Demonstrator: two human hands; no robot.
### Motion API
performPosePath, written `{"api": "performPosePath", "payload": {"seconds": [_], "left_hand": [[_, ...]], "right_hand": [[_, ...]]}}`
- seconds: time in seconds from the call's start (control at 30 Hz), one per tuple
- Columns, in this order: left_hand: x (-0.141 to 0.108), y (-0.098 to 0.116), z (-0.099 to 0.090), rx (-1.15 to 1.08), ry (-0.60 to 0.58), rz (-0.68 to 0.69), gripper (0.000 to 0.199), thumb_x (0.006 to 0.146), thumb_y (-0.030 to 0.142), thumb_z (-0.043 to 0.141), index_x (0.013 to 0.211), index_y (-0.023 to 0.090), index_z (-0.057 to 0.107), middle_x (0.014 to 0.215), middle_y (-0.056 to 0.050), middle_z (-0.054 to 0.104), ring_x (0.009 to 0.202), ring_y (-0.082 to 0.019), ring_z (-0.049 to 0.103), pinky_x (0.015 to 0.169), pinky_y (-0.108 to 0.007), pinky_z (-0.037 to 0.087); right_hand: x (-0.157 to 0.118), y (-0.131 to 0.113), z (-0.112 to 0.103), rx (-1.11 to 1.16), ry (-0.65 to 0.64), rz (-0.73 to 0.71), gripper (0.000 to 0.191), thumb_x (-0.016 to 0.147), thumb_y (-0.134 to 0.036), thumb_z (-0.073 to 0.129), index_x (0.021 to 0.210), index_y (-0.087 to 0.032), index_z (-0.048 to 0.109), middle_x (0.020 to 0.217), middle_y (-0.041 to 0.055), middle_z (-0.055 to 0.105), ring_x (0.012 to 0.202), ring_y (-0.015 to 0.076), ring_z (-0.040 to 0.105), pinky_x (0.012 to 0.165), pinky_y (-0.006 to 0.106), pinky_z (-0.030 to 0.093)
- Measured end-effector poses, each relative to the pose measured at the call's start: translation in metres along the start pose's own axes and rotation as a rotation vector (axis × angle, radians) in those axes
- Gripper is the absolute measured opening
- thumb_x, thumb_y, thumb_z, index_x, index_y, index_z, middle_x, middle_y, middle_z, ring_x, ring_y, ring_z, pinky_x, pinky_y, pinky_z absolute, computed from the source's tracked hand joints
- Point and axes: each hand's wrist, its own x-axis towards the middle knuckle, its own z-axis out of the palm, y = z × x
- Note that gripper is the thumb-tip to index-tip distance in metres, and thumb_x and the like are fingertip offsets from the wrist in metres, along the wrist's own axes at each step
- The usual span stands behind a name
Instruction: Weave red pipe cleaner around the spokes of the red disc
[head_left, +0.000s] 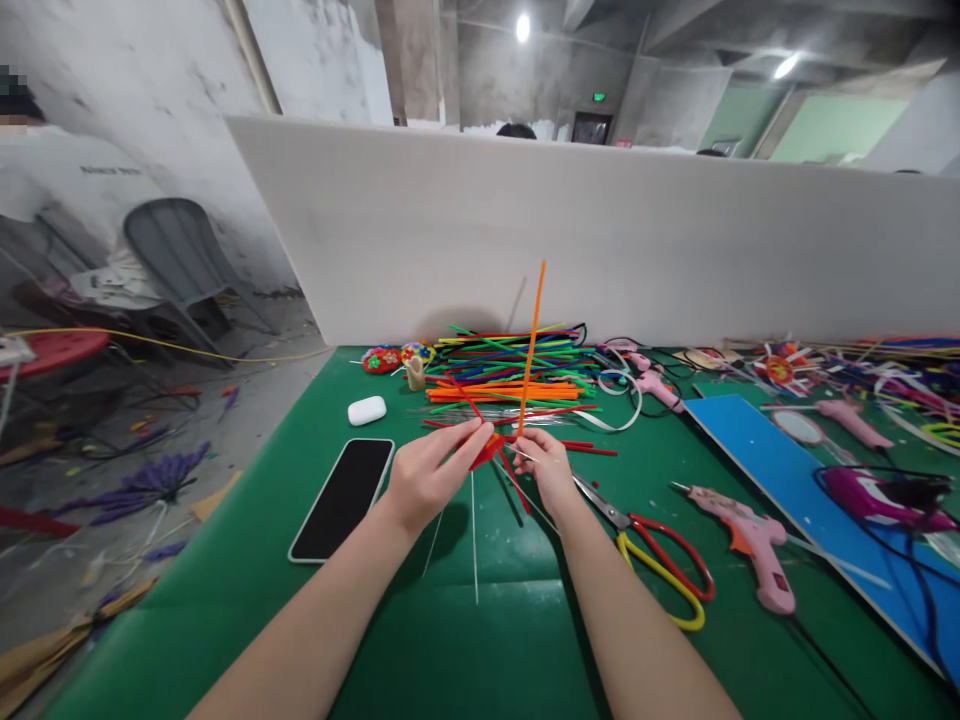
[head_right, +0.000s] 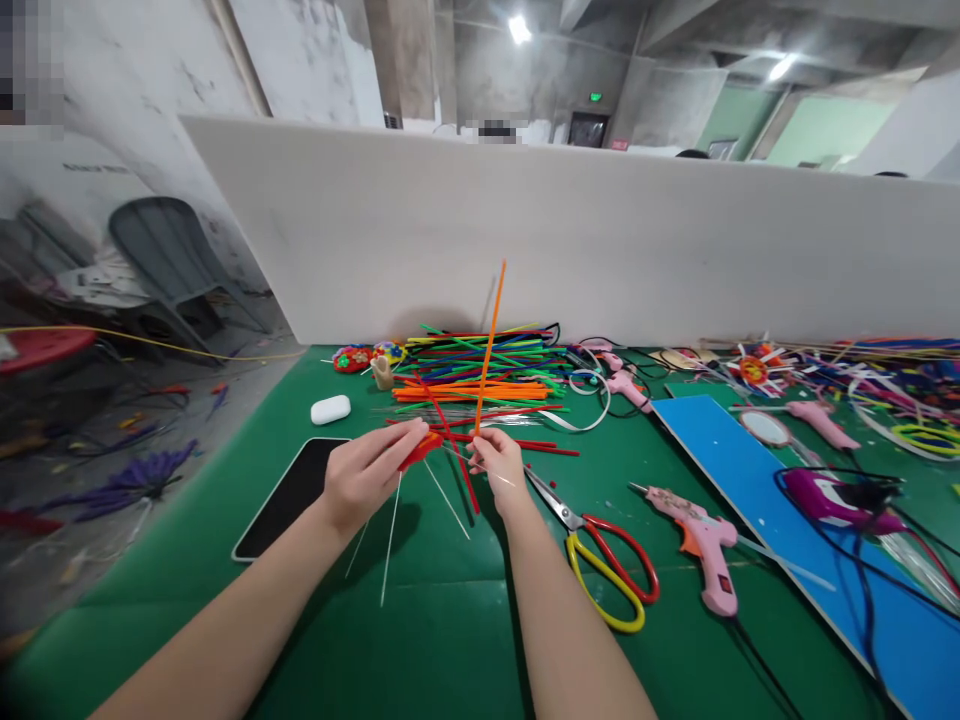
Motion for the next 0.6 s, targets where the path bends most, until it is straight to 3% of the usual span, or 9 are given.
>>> {"api": "performPosePath", "payload": {"seconds": [0.13, 0.4, 0.5, 0.6], "left_hand": [[-0.003, -0.003, 0.001, 0.105, 0.079, 0.124, 0.047, 0.073, 0.009, 0.051, 0.118, 0.018, 0.042, 0.105, -0.008, 0.058, 0.092, -0.015, 0.056, 0.076, -0.024, 0.049], [0.001, -0.004, -0.002, -0.055, 0.172, 0.219, 0.067, 0.067, 0.007, 0.059, 0.125, 0.021, 0.029, 0.104, -0.011, 0.058, 0.095, -0.019, 0.055, 0.075, -0.033, 0.050], [0.001, -0.001, -0.006, -0.050, 0.161, 0.181, 0.062, 0.066, 0.006, 0.059, 0.122, 0.021, 0.035, 0.101, -0.009, 0.060, 0.093, -0.018, 0.055, 0.074, -0.032, 0.050], [0.001, 0.001, -0.006, -0.076, 0.113, 0.052, 0.048, 0.068, 0.009, 0.057, 0.113, 0.021, 0.046, 0.096, -0.007, 0.062, 0.091, -0.016, 0.056, 0.077, -0.029, 0.048]], "right_hand": [[0.000, 0.001, 0.000, -0.002, -0.019, -0.010, 0.023, 0.062, -0.032, 0.058, 0.079, -0.017, 0.057, 0.065, 0.0002, 0.058, 0.048, 0.0068, 0.049, 0.042, 0.020, 0.040], [0.001, 0.003, -0.002, -0.032, -0.045, -0.012, 0.026, 0.062, -0.034, 0.058, 0.082, -0.017, 0.058, 0.067, 0.0013, 0.059, 0.048, 0.0064, 0.049, 0.043, 0.019, 0.041], [0.001, 0.002, -0.002, -0.025, -0.049, -0.013, 0.027, 0.062, -0.034, 0.058, 0.082, -0.017, 0.058, 0.068, 0.0017, 0.059, 0.048, 0.0062, 0.049, 0.041, 0.019, 0.041], [-0.001, 0.000, -0.002, -0.008, -0.052, -0.008, 0.027, 0.062, -0.034, 0.059, 0.083, -0.017, 0.058, 0.069, 0.0020, 0.059, 0.048, 0.0061, 0.049, 0.042, 0.018, 0.040]]}}
